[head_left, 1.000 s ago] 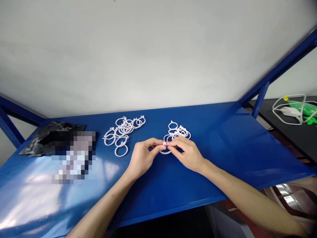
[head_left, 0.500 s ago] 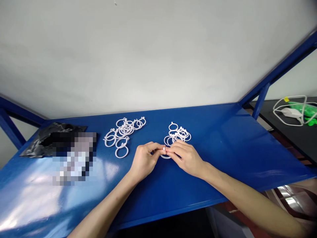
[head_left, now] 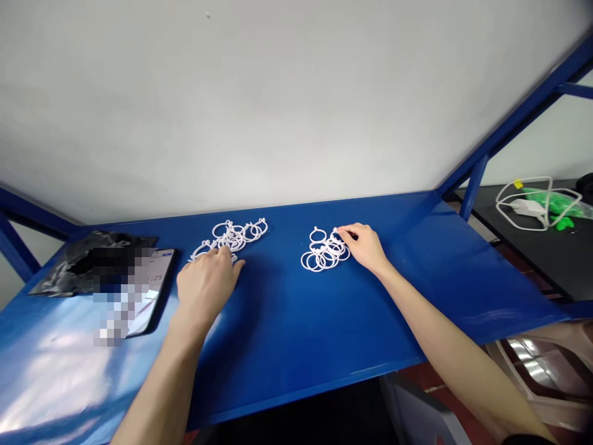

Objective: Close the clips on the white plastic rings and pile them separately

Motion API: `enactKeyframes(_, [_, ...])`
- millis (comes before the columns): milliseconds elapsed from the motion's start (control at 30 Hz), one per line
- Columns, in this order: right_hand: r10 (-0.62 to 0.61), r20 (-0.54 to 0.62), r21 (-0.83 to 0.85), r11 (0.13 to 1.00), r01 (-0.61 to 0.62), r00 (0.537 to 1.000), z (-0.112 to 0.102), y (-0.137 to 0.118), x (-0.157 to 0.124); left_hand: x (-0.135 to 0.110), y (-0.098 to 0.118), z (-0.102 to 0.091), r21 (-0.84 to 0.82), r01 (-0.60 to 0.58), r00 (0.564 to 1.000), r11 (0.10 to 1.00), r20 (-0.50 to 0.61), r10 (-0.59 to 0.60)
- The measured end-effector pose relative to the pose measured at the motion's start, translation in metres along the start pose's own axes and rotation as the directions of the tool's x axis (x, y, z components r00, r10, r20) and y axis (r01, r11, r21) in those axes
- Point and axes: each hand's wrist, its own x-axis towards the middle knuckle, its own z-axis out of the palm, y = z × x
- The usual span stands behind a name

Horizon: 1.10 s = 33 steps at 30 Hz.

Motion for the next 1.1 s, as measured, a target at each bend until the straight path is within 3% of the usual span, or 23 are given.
enactKeyframes(133, [0.002, 0.055, -0.082, 0.997, 0.003, 0.999, 0.003, 0.001, -0.001, -0.001, 0.003, 0.002, 0.008, -0.06, 0.998, 0.998, -0.002, 0.06])
enactKeyframes(367, [-0.025, -0.013, -0.066, 0.998, 0.024, 1.0, 0.002, 0.003, -0.003, 0.002, 0.006, 0.007, 0.007, -0.099, 0.995, 0.995, -0.004, 0.099])
enactKeyframes(467, [-0.063, -0.098, -0.082, 0.995, 0.055, 0.993, -0.001, -0.004, -0.006, 0.002, 0.01, 0.005, -0.089, -0.117, 0.986, 0.989, -0.127, 0.106])
enactKeyframes(533, [-0.131, -0.155, -0.094, 0.989, 0.118, 0.979, -0.004, -0.015, -0.012, 0.001, 0.016, 0.003, -0.268, -0.185, 0.965, 0.945, -0.231, 0.123])
enactKeyframes(600, [-0.223, -0.172, -0.076, 0.974, 0.213, 0.959, -0.006, -0.029, -0.021, -0.002, 0.024, 0.0, -0.517, -0.265, 0.953, 0.814, -0.267, 0.141])
enactKeyframes(667, [-0.323, -0.132, -0.001, 0.946, 0.325, 0.937, -0.007, -0.046, -0.032, -0.006, 0.033, 0.0, -0.754, -0.266, 0.964, 0.601, -0.205, 0.17])
enactKeyframes(767, [-0.429, 0.058, 0.151, 0.896, 0.417, 0.901, -0.004, -0.068, -0.05, -0.012, 0.047, 0.005, -0.954, -0.117, 0.965, 0.277, -0.043, 0.261])
enactKeyframes(833, [-0.468, 0.145, 0.207, 0.876, 0.436, 0.872, 0.0, -0.076, -0.06, -0.015, 0.056, 0.01, -0.99, -0.03, 0.949, 0.138, 0.015, 0.316])
enactKeyframes(900, [-0.468, 0.167, 0.233, 0.874, 0.426, 0.868, 0.004, -0.078, -0.065, -0.017, 0.063, 0.014, -0.997, 0.016, 0.934, 0.07, 0.04, 0.354])
enactKeyframes(1100, [-0.361, 0.114, 0.278, 0.906, 0.319, 0.926, 0.007, -0.076, -0.068, -0.021, 0.069, 0.011, -0.996, 0.084, 0.927, -0.028, 0.068, 0.37])
